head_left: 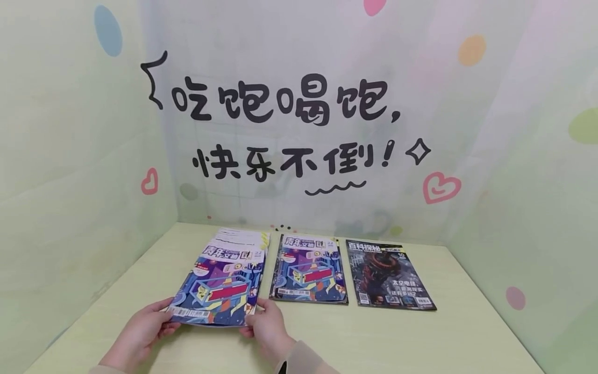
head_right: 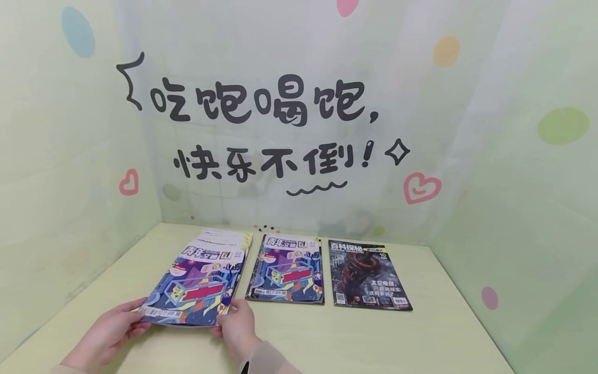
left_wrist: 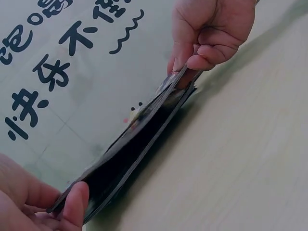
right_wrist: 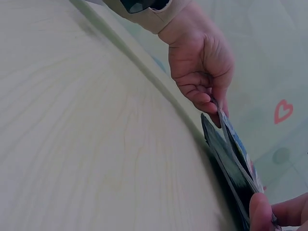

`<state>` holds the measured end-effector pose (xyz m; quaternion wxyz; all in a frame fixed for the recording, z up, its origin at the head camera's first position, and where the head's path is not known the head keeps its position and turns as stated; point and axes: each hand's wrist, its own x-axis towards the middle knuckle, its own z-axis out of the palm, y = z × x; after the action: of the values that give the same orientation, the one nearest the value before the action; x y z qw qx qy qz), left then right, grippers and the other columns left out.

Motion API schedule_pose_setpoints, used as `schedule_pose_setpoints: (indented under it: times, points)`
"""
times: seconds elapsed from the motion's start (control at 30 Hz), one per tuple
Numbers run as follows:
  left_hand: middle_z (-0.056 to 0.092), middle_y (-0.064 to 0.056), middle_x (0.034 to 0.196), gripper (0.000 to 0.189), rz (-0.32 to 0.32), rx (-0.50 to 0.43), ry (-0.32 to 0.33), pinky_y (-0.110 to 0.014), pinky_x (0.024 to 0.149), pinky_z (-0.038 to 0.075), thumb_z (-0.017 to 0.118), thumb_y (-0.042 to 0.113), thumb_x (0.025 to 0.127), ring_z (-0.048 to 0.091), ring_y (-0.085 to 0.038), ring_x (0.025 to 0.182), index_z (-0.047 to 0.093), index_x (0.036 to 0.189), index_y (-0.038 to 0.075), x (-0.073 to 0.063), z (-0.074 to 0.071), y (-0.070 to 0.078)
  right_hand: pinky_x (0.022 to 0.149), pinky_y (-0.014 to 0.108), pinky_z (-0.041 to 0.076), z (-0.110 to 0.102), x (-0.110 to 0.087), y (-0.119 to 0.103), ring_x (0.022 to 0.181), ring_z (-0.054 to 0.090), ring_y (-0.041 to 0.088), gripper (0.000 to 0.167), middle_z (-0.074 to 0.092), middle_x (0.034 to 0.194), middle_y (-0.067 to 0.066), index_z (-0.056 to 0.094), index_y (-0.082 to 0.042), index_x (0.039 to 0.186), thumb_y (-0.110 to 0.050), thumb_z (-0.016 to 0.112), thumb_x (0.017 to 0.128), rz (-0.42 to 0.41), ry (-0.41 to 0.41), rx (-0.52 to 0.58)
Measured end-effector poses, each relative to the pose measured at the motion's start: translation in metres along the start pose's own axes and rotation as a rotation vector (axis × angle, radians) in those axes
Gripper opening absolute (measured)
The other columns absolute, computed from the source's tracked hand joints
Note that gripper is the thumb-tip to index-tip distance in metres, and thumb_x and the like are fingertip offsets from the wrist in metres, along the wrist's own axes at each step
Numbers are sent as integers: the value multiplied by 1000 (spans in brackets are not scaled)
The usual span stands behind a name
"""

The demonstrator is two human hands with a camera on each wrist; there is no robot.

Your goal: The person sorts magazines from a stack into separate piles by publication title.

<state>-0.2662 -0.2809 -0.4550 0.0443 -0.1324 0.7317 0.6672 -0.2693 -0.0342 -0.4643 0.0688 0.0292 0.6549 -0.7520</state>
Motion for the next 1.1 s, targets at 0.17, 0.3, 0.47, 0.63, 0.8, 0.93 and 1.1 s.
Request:
schedule_pose_setpoints:
  times: [0.17, 0.3, 0.47, 0.63, 0.8, 0.93, 1.1]
  points:
    - [61, -12, 94, 49, 46, 135, 27, -25, 61, 52, 35, 3, 99, 57, -15, 75, 24, 142, -18, 2, -1, 1, 51, 23, 52, 2, 0, 4, 51, 56, 9, 52, 66, 85, 10, 44, 15, 131, 13, 58, 81, -1, -2, -46]
    - [54, -28, 115, 49, 46, 238, 66, -33, 72, 53, 38, 5, 97, 57, -26, 89, 29, 141, -17, 5, -2, 0, 52, 23, 53, 5, 1, 3, 53, 55, 10, 53, 64, 86, 10, 46, 14, 132, 13, 60, 81, 15, -8, -71]
    - [30, -39, 140, 53, 51, 345, 68, -60, 105, 29, 41, 10, 97, 32, -48, 126, 29, 141, -16, 6, -6, -4, 53, 22, 52, 4, 0, 0, 54, 54, 10, 53, 63, 83, 9, 46, 14, 132, 8, 62, 83, 32, -31, -156]
    - [30, -40, 137, 58, 97, 404, 96, -59, 105, 28, 45, 14, 95, 31, -48, 124, 27, 142, -15, 5, -8, -3, 48, 22, 46, -2, -2, -4, 53, 50, 11, 49, 59, 77, 4, 52, 8, 130, -1, 66, 84, 17, -43, -305]
    - [36, -36, 134, 57, 149, 441, 136, -56, 101, 34, 45, 17, 96, 37, -43, 120, 31, 142, -13, -1, 3, 11, 52, 24, 46, -14, -1, -9, 61, 52, 13, 41, 56, 78, 2, 60, 4, 123, -9, 67, 85, -32, -47, -437]
    - [44, -33, 131, 53, 195, 453, 114, -55, 97, 39, 47, 18, 97, 44, -40, 113, 36, 140, -12, -6, 28, 24, 58, 26, 48, -28, 3, -12, 67, 55, 13, 35, 57, 80, 1, 63, 3, 117, -12, 67, 86, -92, -53, -511]
    - [47, -26, 130, 51, 205, 425, 58, -49, 88, 48, 50, 23, 98, 49, -36, 108, 43, 140, -4, -10, 69, 35, 61, 27, 48, -47, 8, -15, 69, 55, 13, 31, 58, 82, 1, 66, 1, 115, -14, 66, 88, -118, -41, -515]
